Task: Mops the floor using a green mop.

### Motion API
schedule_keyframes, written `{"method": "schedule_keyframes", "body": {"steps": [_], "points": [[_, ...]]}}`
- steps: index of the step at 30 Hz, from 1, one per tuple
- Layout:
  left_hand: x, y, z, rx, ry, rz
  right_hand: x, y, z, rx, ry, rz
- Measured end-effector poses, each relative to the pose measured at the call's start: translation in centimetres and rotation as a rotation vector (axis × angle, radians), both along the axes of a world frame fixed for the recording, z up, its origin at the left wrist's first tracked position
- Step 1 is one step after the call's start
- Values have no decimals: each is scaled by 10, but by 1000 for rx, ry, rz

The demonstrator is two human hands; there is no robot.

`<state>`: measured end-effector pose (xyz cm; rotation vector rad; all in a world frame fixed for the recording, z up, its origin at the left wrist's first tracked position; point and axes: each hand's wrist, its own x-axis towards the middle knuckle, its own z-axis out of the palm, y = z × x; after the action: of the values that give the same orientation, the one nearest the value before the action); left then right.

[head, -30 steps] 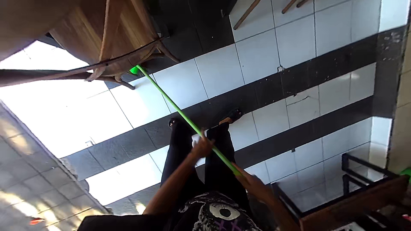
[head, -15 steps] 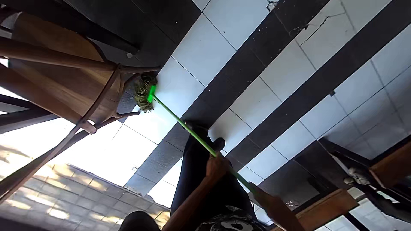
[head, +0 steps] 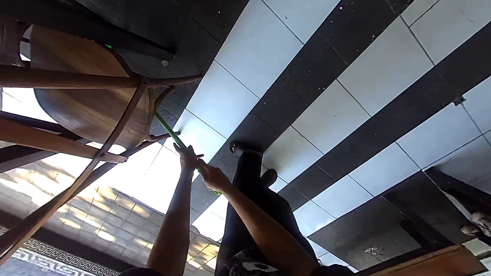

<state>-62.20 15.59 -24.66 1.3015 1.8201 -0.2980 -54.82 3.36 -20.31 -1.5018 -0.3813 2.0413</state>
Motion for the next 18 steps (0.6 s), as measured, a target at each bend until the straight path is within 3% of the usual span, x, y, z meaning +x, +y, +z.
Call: {"method": "schedule_keyframes", "body": {"steps": [5, 7, 10, 14, 16, 18], "points": [[46, -58, 22, -216, 278, -419, 51, -63, 17, -98, -144, 231], [63, -84, 36, -60, 273, -517, 70, -86, 32, -155, -63, 236], [96, -93, 42, 127, 101, -616, 77, -107, 44, -192, 66, 270], [159, -35, 29, 15, -191, -411, 82, -110, 32, -247, 202, 281], [185, 19, -7, 45, -311, -261, 101, -95, 20, -294, 227, 372], [212, 88, -65, 81, -390, -100, 133, -79, -4, -321, 207, 475]]}}
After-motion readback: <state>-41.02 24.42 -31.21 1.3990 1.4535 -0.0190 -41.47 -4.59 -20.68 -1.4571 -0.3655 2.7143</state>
